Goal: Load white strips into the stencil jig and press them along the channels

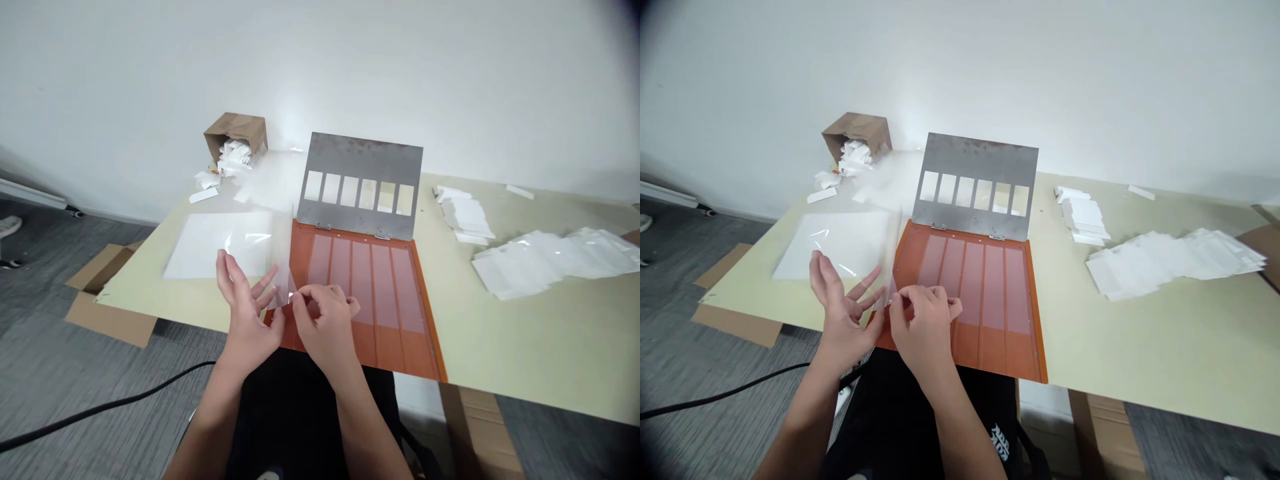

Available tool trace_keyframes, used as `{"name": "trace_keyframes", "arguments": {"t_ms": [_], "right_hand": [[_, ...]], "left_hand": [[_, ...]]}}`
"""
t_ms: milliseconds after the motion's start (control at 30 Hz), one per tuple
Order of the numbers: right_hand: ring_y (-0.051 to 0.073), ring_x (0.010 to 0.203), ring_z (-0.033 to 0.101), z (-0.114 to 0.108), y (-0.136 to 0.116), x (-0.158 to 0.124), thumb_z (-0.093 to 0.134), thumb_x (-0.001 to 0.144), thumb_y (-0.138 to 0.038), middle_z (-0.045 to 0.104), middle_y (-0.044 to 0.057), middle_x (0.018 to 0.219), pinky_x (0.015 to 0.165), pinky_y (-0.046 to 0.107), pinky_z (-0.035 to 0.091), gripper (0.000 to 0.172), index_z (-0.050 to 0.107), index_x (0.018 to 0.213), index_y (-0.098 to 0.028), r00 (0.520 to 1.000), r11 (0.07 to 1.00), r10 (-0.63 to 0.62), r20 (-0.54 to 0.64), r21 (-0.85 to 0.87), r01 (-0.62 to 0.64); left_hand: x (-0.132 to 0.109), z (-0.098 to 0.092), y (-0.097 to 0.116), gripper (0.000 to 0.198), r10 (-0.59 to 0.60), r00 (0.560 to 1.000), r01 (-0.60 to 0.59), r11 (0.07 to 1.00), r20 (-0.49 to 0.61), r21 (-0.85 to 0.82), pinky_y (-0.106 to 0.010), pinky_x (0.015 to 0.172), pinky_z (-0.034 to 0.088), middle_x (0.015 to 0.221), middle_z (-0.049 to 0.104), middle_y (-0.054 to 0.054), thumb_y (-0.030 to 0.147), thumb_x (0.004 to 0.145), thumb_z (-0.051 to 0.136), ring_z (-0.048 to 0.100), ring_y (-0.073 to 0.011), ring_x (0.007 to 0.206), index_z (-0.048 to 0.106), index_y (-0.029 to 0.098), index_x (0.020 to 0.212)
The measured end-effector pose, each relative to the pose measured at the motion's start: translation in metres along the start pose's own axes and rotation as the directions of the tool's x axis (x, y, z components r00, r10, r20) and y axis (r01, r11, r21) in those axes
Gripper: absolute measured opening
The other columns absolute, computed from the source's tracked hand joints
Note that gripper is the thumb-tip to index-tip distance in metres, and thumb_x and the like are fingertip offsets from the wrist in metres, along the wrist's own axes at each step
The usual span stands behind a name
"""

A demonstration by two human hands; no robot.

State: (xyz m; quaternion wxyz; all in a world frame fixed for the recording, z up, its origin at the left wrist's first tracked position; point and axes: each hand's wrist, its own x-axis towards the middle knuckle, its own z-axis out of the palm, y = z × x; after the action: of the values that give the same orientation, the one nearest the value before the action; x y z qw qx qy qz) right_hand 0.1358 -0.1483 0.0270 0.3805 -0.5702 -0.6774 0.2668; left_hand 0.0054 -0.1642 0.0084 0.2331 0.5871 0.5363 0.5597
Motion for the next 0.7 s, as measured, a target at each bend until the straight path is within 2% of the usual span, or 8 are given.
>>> {"name": "trace_keyframes", "arguments": {"t_ms": [200, 433, 700], "right_hand": [[0.016, 0.083, 0.057, 0.0, -0.001, 0.001, 0.057, 0.09, -0.028, 0.072, -0.005, 0.077, 0.083, 0.037, 0.02, 0.018, 0.065, 0.074, -0.024, 0.999, 0.999, 0.038, 0.028, -0.015, -0.038], [0.018, 0.085, 0.059, -0.001, 0.0, 0.002, 0.054, 0.091, -0.03, 0.073, -0.003, 0.079, 0.084, 0.037, 0.021, 0.02, 0.067, 0.076, -0.024, 0.997, 0.997, 0.061, 0.048, -0.05, -0.058], [0.018, 0.084, 0.058, -0.001, -0.001, 0.001, 0.054, 0.091, -0.031, 0.071, -0.002, 0.075, 0.084, 0.038, 0.021, 0.022, 0.066, 0.073, -0.023, 0.995, 0.993, 0.089, 0.045, -0.078, -0.085]], "left_hand": [[0.001, -0.004, -0.003, 0.126, -0.049, 0.999, 0.049, 0.999, 0.004, -0.003, -0.049, 0.094, 0.058, 0.159, -0.031, -0.008, 0.019, 0.07, 0.081, 0.052, -0.0375, 0.131, -0.011, 0.051, 0.15], [0.003, -0.009, -0.005, 0.122, -0.064, 0.998, 0.064, 0.998, -0.009, -0.002, -0.046, 0.089, 0.061, 0.159, -0.032, -0.008, 0.013, 0.072, 0.075, 0.053, -0.0369, 0.131, -0.011, 0.052, 0.15], [0.007, -0.011, -0.002, 0.126, -0.15, 0.984, 0.138, 0.983, -0.095, -0.122, -0.041, 0.084, 0.063, 0.159, -0.031, 0.0, 0.006, 0.066, 0.076, 0.045, -0.0393, 0.137, -0.005, 0.058, 0.148]]}}
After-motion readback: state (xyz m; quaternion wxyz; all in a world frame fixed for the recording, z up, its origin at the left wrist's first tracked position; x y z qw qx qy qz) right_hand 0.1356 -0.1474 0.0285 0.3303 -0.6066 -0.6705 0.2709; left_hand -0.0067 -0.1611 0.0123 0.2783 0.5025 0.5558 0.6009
